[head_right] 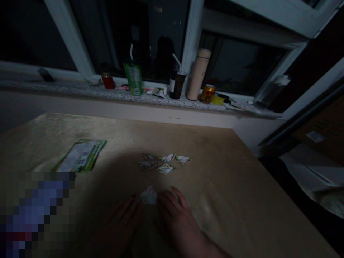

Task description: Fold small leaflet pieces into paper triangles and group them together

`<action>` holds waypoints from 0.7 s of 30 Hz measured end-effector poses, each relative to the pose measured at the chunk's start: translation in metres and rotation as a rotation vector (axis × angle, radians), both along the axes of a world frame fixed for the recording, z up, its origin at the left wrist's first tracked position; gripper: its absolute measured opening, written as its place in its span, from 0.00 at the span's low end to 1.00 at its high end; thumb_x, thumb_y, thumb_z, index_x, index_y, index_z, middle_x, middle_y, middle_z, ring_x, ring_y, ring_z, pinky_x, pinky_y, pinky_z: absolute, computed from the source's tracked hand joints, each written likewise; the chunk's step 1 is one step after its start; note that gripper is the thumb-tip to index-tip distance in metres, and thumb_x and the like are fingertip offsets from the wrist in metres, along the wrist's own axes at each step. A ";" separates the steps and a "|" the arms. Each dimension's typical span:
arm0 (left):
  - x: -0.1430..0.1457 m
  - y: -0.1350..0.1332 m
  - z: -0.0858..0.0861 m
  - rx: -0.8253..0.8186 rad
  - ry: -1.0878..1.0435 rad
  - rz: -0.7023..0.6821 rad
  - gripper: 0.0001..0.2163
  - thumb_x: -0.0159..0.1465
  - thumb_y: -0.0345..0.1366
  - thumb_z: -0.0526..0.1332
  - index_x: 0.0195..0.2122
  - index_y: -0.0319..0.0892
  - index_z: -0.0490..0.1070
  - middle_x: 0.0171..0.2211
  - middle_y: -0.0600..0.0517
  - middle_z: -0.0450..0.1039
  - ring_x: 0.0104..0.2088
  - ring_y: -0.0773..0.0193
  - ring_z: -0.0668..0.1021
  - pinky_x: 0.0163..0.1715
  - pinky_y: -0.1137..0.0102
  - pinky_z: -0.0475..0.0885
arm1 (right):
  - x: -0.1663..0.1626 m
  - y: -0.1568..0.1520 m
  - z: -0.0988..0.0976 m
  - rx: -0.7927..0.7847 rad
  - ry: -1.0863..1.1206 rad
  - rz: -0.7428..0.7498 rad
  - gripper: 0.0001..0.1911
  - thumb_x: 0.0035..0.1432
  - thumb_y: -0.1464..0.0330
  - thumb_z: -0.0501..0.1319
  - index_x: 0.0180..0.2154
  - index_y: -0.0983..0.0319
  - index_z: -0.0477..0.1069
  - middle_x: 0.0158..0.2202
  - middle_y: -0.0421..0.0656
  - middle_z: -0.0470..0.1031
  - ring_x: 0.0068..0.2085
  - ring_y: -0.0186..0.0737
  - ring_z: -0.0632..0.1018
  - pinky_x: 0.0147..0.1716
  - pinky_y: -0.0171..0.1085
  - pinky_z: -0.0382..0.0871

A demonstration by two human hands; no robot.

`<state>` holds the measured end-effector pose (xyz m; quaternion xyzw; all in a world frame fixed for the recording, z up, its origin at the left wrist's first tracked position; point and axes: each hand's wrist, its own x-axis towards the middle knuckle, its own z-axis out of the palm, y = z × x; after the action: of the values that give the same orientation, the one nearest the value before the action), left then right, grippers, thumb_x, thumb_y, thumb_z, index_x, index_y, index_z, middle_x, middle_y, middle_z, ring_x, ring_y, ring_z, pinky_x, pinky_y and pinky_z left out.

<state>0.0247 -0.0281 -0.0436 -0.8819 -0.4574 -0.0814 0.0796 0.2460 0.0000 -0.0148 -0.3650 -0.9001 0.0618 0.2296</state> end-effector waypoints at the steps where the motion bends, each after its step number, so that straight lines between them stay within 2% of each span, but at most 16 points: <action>1: 0.002 -0.002 -0.002 0.017 0.002 0.001 0.28 0.56 0.23 0.49 0.58 0.41 0.64 0.56 0.43 0.68 0.57 0.52 0.69 0.51 0.58 0.67 | -0.001 -0.001 -0.001 0.012 0.006 -0.008 0.18 0.60 0.72 0.57 0.53 0.62 0.67 0.50 0.47 0.74 0.52 0.47 0.72 0.56 0.55 0.64; 4: 0.008 -0.005 -0.008 0.058 -0.038 -0.004 0.35 0.55 0.22 0.48 0.66 0.44 0.48 0.58 0.42 0.66 0.57 0.50 0.69 0.50 0.58 0.68 | -0.002 -0.003 -0.004 0.036 -0.004 -0.039 0.19 0.60 0.71 0.58 0.53 0.64 0.67 0.51 0.48 0.73 0.53 0.48 0.72 0.57 0.53 0.64; 6: 0.009 -0.006 -0.015 0.066 -0.079 -0.006 0.36 0.57 0.24 0.50 0.67 0.45 0.42 0.61 0.41 0.60 0.58 0.47 0.67 0.50 0.58 0.68 | -0.003 -0.004 -0.005 0.056 -0.013 -0.047 0.18 0.60 0.70 0.59 0.52 0.65 0.67 0.51 0.50 0.73 0.53 0.48 0.72 0.56 0.52 0.65; 10: 0.008 -0.008 -0.028 0.074 -0.162 -0.035 0.32 0.62 0.38 0.55 0.67 0.41 0.45 0.65 0.36 0.49 0.60 0.38 0.60 0.51 0.55 0.67 | -0.005 -0.005 -0.005 0.094 -0.005 -0.042 0.17 0.60 0.70 0.59 0.51 0.66 0.68 0.50 0.51 0.73 0.52 0.49 0.73 0.54 0.52 0.68; 12: 0.007 -0.009 -0.029 0.058 -0.173 -0.039 0.33 0.62 0.40 0.56 0.66 0.41 0.46 0.66 0.36 0.46 0.61 0.39 0.59 0.51 0.56 0.67 | -0.005 -0.006 -0.006 0.097 0.002 -0.052 0.17 0.60 0.70 0.58 0.51 0.65 0.68 0.50 0.51 0.73 0.52 0.48 0.72 0.55 0.52 0.67; 15: 0.008 -0.008 -0.020 0.027 -0.156 -0.055 0.33 0.62 0.38 0.56 0.67 0.43 0.45 0.66 0.38 0.47 0.61 0.43 0.60 0.51 0.59 0.67 | -0.004 -0.006 -0.009 0.092 0.013 -0.059 0.17 0.60 0.71 0.58 0.51 0.66 0.68 0.49 0.50 0.74 0.53 0.47 0.72 0.55 0.51 0.67; 18: 0.010 -0.007 -0.004 -0.001 -0.127 -0.101 0.34 0.62 0.39 0.58 0.67 0.40 0.45 0.64 0.36 0.51 0.61 0.44 0.61 0.52 0.60 0.66 | -0.003 -0.005 -0.010 0.069 0.013 -0.056 0.16 0.60 0.70 0.59 0.51 0.65 0.68 0.49 0.50 0.74 0.52 0.47 0.73 0.55 0.53 0.66; 21: 0.013 -0.007 0.012 -0.039 -0.094 -0.057 0.34 0.61 0.35 0.60 0.66 0.42 0.47 0.65 0.40 0.49 0.60 0.45 0.62 0.53 0.61 0.65 | -0.003 -0.004 -0.009 0.090 0.014 -0.043 0.14 0.61 0.70 0.58 0.50 0.63 0.69 0.48 0.50 0.74 0.51 0.48 0.74 0.54 0.54 0.66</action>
<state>0.0373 -0.0352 -0.0315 -0.8912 -0.4369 -0.1161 0.0386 0.2433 -0.0037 -0.0240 -0.3730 -0.8923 0.0190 0.2534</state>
